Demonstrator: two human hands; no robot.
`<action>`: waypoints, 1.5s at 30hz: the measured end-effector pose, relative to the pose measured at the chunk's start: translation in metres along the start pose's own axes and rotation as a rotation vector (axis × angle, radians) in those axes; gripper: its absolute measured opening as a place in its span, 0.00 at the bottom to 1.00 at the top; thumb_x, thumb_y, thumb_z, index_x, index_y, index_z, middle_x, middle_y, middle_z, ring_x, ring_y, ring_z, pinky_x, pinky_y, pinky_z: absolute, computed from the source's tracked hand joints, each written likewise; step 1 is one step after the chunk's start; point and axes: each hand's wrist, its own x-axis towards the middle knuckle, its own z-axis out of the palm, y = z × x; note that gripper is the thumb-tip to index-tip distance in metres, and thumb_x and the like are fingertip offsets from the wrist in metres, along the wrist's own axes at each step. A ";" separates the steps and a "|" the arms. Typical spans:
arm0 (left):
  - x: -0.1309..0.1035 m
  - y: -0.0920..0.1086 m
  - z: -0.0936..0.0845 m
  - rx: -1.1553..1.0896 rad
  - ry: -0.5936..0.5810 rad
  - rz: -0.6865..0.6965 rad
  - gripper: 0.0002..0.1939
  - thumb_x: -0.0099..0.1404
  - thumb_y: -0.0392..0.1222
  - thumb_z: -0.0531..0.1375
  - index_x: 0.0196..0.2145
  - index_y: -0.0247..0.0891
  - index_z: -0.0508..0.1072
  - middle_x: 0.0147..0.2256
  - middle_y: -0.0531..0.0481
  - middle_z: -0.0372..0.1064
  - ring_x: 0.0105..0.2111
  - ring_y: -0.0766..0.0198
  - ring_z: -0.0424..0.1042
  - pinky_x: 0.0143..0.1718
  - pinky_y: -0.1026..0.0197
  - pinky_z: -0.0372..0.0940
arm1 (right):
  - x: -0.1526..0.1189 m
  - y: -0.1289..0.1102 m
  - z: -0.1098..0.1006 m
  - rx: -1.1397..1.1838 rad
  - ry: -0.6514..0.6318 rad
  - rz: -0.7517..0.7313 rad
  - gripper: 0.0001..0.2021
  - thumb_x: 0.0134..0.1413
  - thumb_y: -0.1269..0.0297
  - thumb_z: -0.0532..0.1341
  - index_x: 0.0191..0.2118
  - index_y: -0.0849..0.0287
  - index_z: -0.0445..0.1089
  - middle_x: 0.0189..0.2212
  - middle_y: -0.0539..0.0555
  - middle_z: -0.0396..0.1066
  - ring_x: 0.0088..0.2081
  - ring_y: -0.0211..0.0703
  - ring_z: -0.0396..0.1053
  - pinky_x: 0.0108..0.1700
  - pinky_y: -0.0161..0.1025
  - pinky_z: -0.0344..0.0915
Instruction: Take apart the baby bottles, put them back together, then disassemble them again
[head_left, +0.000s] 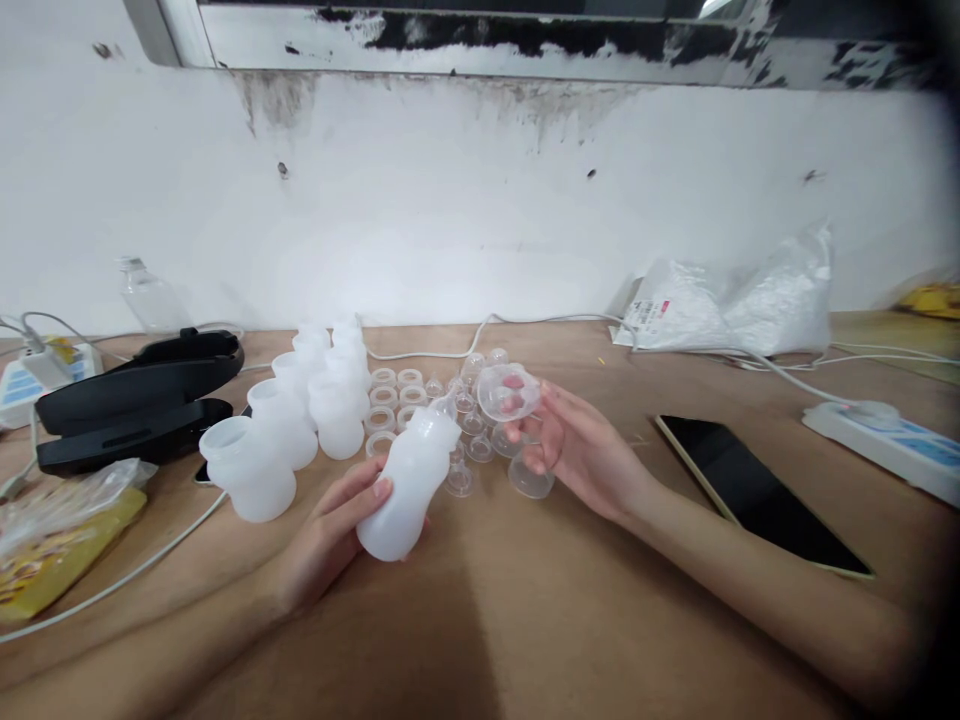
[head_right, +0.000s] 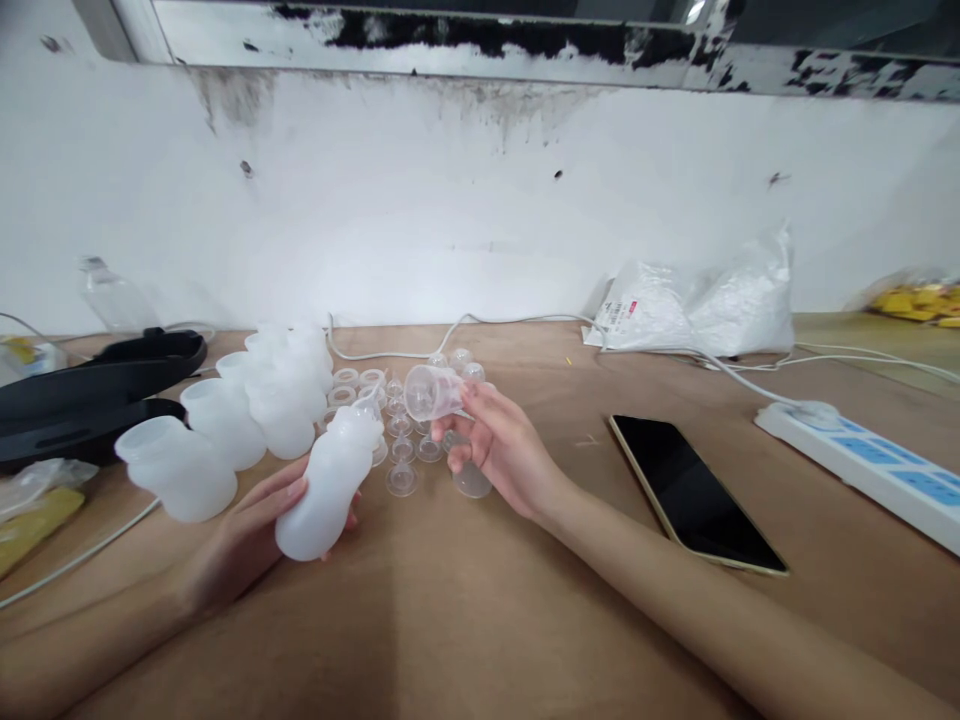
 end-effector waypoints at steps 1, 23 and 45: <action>0.000 0.000 0.000 0.026 -0.001 0.000 0.18 0.60 0.46 0.54 0.46 0.34 0.63 0.34 0.43 0.65 0.32 0.59 0.67 0.24 0.65 0.63 | 0.000 -0.001 0.001 -0.039 0.001 -0.025 0.10 0.51 0.61 0.57 0.40 0.55 0.66 0.34 0.52 0.63 0.29 0.34 0.63 0.17 0.27 0.60; -0.002 0.004 0.005 0.301 -0.035 0.003 0.21 0.59 0.54 0.52 0.39 0.32 0.69 0.21 0.49 0.66 0.15 0.70 0.62 0.13 0.70 0.57 | -0.010 0.002 0.008 -0.515 -0.163 -0.075 0.17 0.45 0.64 0.62 0.44 0.53 0.67 0.33 0.51 0.69 0.21 0.31 0.60 0.24 0.33 0.62; -0.009 0.002 0.005 0.336 -0.080 0.134 0.17 0.57 0.52 0.55 0.41 0.40 0.65 0.34 0.48 0.66 0.30 0.63 0.64 0.28 0.66 0.59 | -0.033 0.024 0.044 -0.303 -0.233 0.019 0.38 0.36 0.64 0.67 0.55 0.47 0.49 0.47 0.55 0.63 0.46 0.47 0.64 0.46 0.49 0.63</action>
